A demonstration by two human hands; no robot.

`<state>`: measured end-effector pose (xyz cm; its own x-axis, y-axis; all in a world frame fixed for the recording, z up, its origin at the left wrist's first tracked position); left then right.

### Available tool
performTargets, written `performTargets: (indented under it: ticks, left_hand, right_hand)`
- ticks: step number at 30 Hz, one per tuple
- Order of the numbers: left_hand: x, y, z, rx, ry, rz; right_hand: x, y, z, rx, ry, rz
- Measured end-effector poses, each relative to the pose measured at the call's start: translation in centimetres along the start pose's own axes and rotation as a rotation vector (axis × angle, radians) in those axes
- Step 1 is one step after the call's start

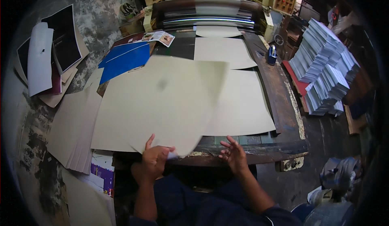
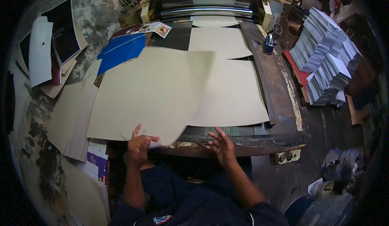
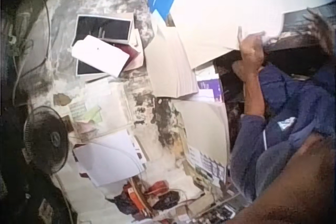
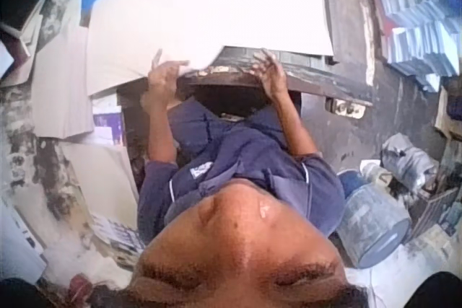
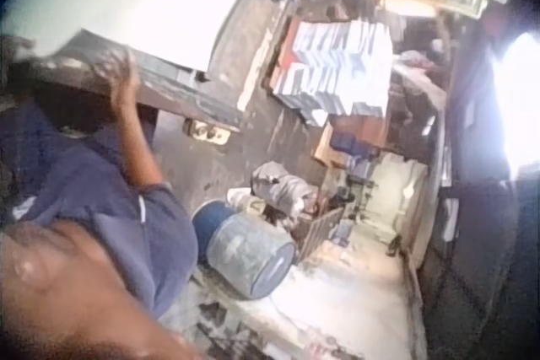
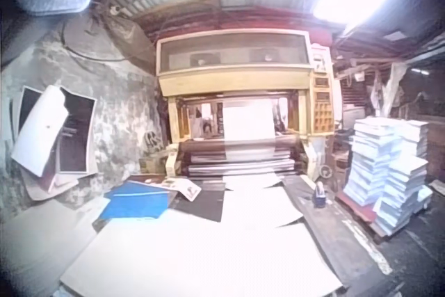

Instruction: The person organizes and stacks large paper sheets on a workbench, picking up individual sheets from one pile and placing them onto another while aligning them with the machine's rollers.

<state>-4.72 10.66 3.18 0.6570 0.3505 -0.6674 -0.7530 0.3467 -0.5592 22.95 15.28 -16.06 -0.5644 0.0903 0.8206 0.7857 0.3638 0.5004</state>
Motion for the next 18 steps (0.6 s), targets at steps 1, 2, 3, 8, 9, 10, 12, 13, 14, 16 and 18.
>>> performTargets:
  ticks: [1,2,3,8,9,10,12,13,14,16,18]
  left_hand:
    - [0.6,-0.9,-0.1,0.050,0.076,-0.059]
    - [1.2,-1.7,-0.3,0.100,0.152,-0.117]
    - [1.7,-2.2,-0.5,0.135,0.203,-0.112]
    - [2.1,-2.8,-1.1,0.219,0.323,0.022]
    - [1.8,-2.0,-0.7,0.192,0.294,0.081]
    - [1.4,-0.8,-0.2,0.161,0.267,0.138]
    - [0.8,1.5,0.2,0.099,0.237,0.215]
    - [0.6,2.7,0.3,0.068,0.234,0.235]
    - [0.5,3.7,0.3,0.037,0.232,0.257]
    - [0.6,5.4,0.2,-0.006,0.234,0.258]
    - [0.7,6.6,-0.1,-0.070,0.243,0.225]
  right_hand:
    - [2.6,1.3,-0.5,-0.049,0.092,-0.046]
    - [2.7,1.3,-0.5,-0.008,0.166,-0.059]
    - [2.3,1.3,-0.5,0.035,0.241,-0.073]
    - [1.1,1.5,-2.7,0.119,-0.026,-0.273]
    - [-0.8,0.6,-2.7,0.129,-0.028,-0.194]
    - [-2.3,-0.2,-3.1,0.146,-0.039,-0.158]
    - [-4.6,-1.8,-4.4,0.181,-0.061,-0.085]
    - [-5.1,-2.4,-5.5,0.196,-0.062,-0.058]
    - [-6.0,-3.1,-6.5,0.209,-0.073,-0.074]
    - [-7.0,-4.3,-8.5,0.263,-0.072,-0.140]
    - [-7.6,-5.5,-10.6,0.335,-0.092,-0.147]
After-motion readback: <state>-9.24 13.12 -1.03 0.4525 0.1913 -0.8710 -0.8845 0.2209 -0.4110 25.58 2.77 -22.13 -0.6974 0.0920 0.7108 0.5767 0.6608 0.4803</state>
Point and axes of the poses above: each hand's wrist, its own z-axis towards the middle knuckle, its own x-axis out of the palm, y = z × x, the point moved 9 cm from there along z, towards the middle knuckle, and after that the axes turned 14 degrees about z, right-handed, at the moved point
